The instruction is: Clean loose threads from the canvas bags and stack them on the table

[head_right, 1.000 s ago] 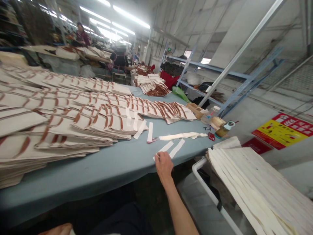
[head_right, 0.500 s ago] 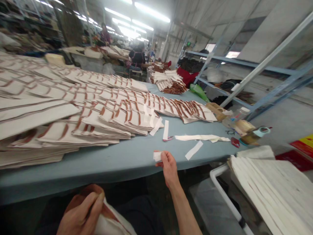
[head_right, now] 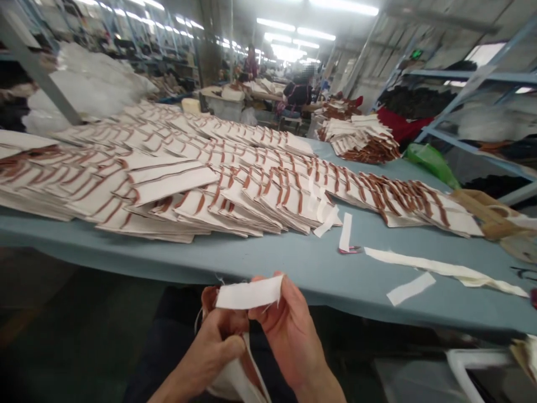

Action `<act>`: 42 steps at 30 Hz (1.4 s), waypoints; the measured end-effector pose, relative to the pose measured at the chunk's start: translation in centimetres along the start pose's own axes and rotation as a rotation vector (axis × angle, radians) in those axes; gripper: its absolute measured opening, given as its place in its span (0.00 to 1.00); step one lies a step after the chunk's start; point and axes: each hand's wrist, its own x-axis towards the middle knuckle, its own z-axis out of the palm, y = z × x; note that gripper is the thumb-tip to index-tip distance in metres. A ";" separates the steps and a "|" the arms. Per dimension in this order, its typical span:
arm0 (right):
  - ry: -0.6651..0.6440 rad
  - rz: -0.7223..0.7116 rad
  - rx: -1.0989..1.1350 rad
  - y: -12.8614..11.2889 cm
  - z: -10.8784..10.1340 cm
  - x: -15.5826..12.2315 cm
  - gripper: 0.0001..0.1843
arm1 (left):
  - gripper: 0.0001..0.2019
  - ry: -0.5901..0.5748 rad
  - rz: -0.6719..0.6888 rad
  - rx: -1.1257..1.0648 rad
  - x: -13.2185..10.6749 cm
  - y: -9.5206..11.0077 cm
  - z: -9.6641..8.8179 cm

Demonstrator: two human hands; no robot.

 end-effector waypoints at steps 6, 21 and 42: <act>0.062 0.057 -0.062 2.6 -2.8 -0.9 0.15 | 0.29 0.184 0.062 -0.202 0.1 0.3 -1.1; -0.258 -0.517 -1.220 0.4 -2.8 1.0 0.23 | 0.19 0.162 0.428 0.549 -2.1 3.1 -1.5; -0.293 -0.167 -0.803 3.1 3.0 0.2 0.19 | 0.18 0.290 0.225 0.526 -3.4 2.6 -1.4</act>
